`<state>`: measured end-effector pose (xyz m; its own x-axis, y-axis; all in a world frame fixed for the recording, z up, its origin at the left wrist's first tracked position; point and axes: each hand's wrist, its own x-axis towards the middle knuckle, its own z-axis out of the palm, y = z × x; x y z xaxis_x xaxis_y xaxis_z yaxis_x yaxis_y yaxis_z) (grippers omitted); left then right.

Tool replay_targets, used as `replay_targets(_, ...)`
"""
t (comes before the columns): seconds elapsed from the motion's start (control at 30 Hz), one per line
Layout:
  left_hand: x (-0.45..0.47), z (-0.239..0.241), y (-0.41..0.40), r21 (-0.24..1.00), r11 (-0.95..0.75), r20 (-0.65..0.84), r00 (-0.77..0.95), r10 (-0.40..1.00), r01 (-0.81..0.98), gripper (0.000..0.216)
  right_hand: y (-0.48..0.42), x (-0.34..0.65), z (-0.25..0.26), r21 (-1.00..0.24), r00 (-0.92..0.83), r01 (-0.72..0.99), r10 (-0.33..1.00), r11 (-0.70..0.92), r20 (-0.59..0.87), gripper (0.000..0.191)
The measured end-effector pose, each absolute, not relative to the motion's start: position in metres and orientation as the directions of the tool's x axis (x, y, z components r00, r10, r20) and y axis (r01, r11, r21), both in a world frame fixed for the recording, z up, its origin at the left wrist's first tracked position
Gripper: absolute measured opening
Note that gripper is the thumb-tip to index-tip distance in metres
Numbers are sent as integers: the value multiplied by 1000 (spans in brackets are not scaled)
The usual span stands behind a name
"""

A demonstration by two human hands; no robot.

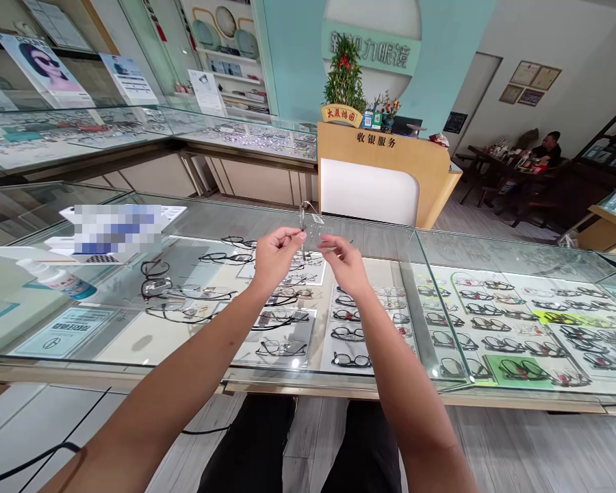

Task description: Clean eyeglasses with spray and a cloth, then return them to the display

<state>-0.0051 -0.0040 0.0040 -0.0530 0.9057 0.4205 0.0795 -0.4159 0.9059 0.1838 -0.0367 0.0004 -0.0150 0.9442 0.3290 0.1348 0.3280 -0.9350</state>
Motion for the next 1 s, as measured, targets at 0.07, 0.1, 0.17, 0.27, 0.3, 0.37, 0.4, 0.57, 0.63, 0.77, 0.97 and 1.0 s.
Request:
replay_targets(0.07,-5,3,-5,893,-436,440,-7,898,113,32,-36,182,-2,-928,-32,149,940,341,340,47)
replay_targets(0.1,-4,2,-5,886,-443,445,18,895,136,32,-36,182,-3,-927,-23,150,939,342,343,49)
replay_targets(0.17,-5,0,-4,870,-454,451,60,890,190,32,-35,186,-3,-927,19,150,937,343,350,50)
replay_targets(0.27,-6,-1,-4,841,-474,460,115,880,262,31,-34,192,-1,-924,100,176,927,341,361,54)
replay_targets(0.3,-6,-2,-4,835,-476,457,133,879,276,31,-34,194,1,-922,128,189,922,339,365,55)
replay_targets(0.37,-6,-2,-5,830,-474,443,169,880,293,30,-33,198,4,-919,183,205,909,338,375,57)
replay_targets(0.4,-6,-2,-5,828,-474,436,187,880,299,30,-33,200,5,-918,206,208,902,338,379,58)
replay_targets(0.57,-5,-2,-5,837,-470,422,216,880,281,31,-34,202,8,-916,221,206,896,344,386,56)
replay_targets(0.63,-5,-3,-5,862,-448,412,187,892,237,32,-36,199,8,-910,181,236,905,340,385,50)
replay_targets(0.77,-4,-3,-3,901,-410,390,150,909,139,36,-39,191,3,-881,1,321,930,349,368,40)
replay_targets(0.97,-3,-4,1,935,-353,342,202,917,19,39,-38,183,-8,-839,-134,345,907,421,400,37)
replay_targets(1.0,-3,-5,2,933,-359,348,209,914,14,39,-37,182,-9,-831,-142,350,901,433,410,35)
